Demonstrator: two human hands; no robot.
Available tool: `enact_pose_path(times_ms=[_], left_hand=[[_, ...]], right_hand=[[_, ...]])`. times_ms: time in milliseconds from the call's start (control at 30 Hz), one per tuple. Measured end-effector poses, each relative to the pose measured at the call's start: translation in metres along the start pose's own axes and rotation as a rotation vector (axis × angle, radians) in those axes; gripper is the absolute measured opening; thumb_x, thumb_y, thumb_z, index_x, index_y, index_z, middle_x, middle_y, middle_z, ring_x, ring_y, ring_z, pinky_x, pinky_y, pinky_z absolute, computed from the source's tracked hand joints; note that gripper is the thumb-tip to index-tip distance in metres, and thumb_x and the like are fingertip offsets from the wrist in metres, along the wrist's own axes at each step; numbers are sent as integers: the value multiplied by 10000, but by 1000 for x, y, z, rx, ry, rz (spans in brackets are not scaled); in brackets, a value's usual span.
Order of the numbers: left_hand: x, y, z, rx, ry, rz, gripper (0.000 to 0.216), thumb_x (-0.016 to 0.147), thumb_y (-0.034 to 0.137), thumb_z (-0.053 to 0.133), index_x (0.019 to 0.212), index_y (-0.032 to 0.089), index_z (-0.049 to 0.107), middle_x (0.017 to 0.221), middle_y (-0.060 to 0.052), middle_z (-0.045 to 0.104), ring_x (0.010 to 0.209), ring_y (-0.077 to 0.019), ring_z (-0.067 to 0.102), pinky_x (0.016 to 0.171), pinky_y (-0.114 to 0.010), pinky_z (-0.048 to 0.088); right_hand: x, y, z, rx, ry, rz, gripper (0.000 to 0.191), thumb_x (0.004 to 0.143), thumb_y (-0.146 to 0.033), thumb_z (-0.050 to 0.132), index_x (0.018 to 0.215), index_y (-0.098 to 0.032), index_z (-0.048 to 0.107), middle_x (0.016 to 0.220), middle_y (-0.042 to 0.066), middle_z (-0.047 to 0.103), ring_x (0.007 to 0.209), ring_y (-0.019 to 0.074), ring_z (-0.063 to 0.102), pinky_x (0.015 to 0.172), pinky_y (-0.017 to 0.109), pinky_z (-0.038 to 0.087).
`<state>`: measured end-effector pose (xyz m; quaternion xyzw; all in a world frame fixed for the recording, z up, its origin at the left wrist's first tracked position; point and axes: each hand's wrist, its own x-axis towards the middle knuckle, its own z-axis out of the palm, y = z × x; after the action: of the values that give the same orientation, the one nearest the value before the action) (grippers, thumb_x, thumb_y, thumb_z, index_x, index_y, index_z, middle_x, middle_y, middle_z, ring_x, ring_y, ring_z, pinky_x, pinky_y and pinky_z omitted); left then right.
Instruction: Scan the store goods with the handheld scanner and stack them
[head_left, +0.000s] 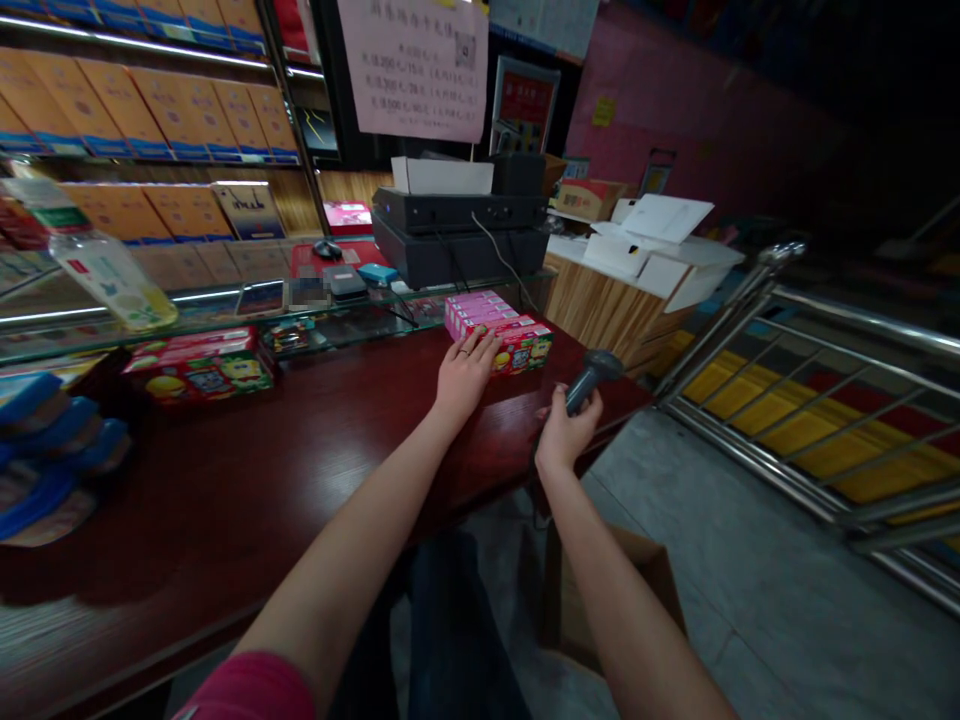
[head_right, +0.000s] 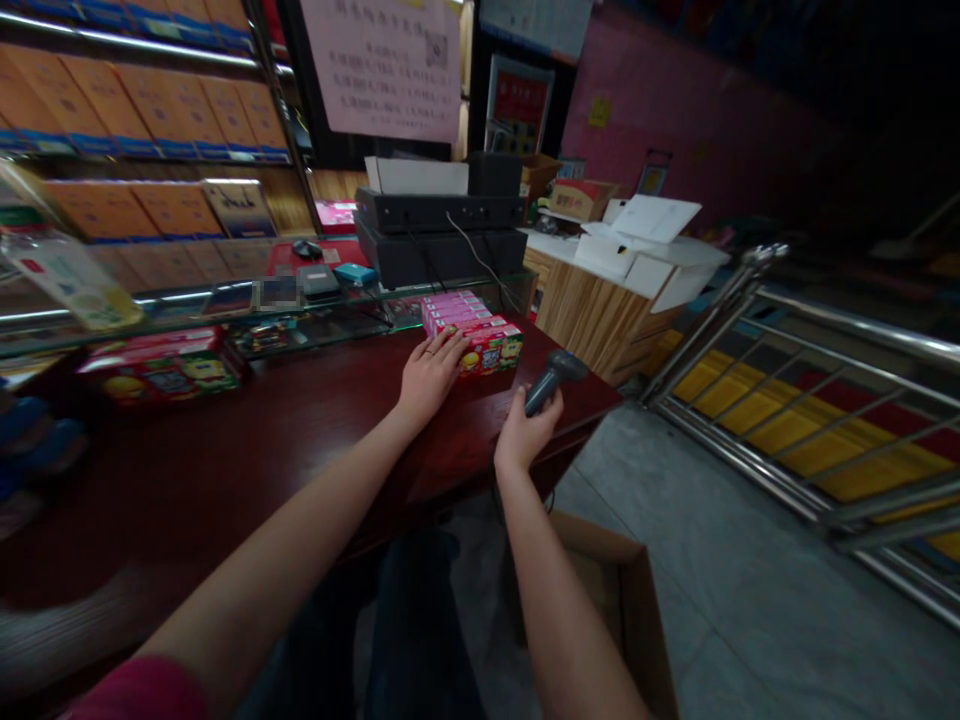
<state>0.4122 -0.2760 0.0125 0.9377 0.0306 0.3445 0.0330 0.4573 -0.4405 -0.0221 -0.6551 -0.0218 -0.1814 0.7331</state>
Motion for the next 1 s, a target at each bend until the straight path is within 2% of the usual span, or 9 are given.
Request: enact_pose_path(times_ms=[100, 200, 367, 500, 600, 733, 833, 900, 1000], left_hand=[[-12, -1, -6, 3, -9, 2, 707, 978, 180, 568, 1641, 202, 323, 1688, -100, 357, 1576, -245, 342, 1276, -460, 342], [-36, -18, -26, 47, -29, -24, 846, 947, 206, 613, 1681, 189, 193, 1727, -94, 258, 1607, -238, 263, 1315, -440, 264], [-101, -86, -93, 179, -10, -155, 793, 960, 160, 513, 1684, 182, 189, 1744, -80, 211, 1620, -227, 221, 1334, -441, 208], [-163, -155, -157, 275, 65, -305, 768, 936, 118, 471, 1669, 183, 250, 1731, -97, 260, 1612, -240, 250, 1334, -470, 200], [-201, -198, -192, 301, 184, -421, 797, 896, 100, 481, 1659, 158, 257, 1729, -131, 259, 1620, -266, 221, 1326, -524, 210], [-224, -232, -202, 307, 323, -577, 838, 856, 70, 487, 1650, 102, 220, 1733, -179, 231, 1632, -285, 161, 1312, -563, 242], [-226, -242, -198, 278, 309, -610, 803, 859, 66, 497, 1629, 105, 270, 1695, -193, 332, 1620, -296, 214, 1303, -586, 260], [-226, -241, -198, 267, 283, -601, 755, 863, 62, 511, 1598, 143, 355, 1653, -179, 416, 1608, -299, 257, 1300, -599, 259], [-226, -233, -205, 267, 230, -552, 615, 906, 69, 515, 1496, 244, 521, 1590, -124, 513, 1600, -292, 283, 1301, -617, 225]], right_hand=[[-3, -6, -3, 59, -19, 15, 655, 811, -516, 710, 1354, -217, 502, 1174, 131, 728, 631, 194, 671, 543, 337, 555], [-12, -15, -5, 130, -112, 2, 646, 798, -476, 747, 1339, -222, 503, 1168, 112, 722, 519, 129, 568, 495, 298, 503], [-58, -35, 12, 253, -289, -34, 602, 770, -360, 800, 1297, -239, 537, 1104, 71, 737, 518, 101, 538, 488, 263, 485], [-115, -60, 49, 356, -630, 115, 565, 732, -375, 841, 1217, -235, 589, 1030, 28, 759, 488, 84, 535, 462, 249, 484], [-153, -75, 83, 411, -929, 240, 485, 755, -410, 836, 1147, -225, 619, 1082, 45, 779, 495, 86, 573, 482, 256, 504], [-185, -80, 130, 407, -1192, 307, 505, 737, -432, 849, 1141, -213, 640, 1254, 111, 767, 551, 116, 673, 503, 255, 516], [-198, -77, 157, 382, -1300, 332, 510, 733, -427, 836, 1169, -214, 681, 1382, 142, 712, 570, 135, 723, 481, 239, 495], [-202, -76, 165, 362, -1340, 342, 489, 734, -424, 824, 1156, -206, 710, 1398, 155, 702, 570, 142, 733, 471, 236, 488], [-203, -77, 162, 348, -1348, 338, 471, 735, -430, 826, 1134, -200, 726, 1397, 160, 702, 522, 136, 707, 459, 253, 486]])
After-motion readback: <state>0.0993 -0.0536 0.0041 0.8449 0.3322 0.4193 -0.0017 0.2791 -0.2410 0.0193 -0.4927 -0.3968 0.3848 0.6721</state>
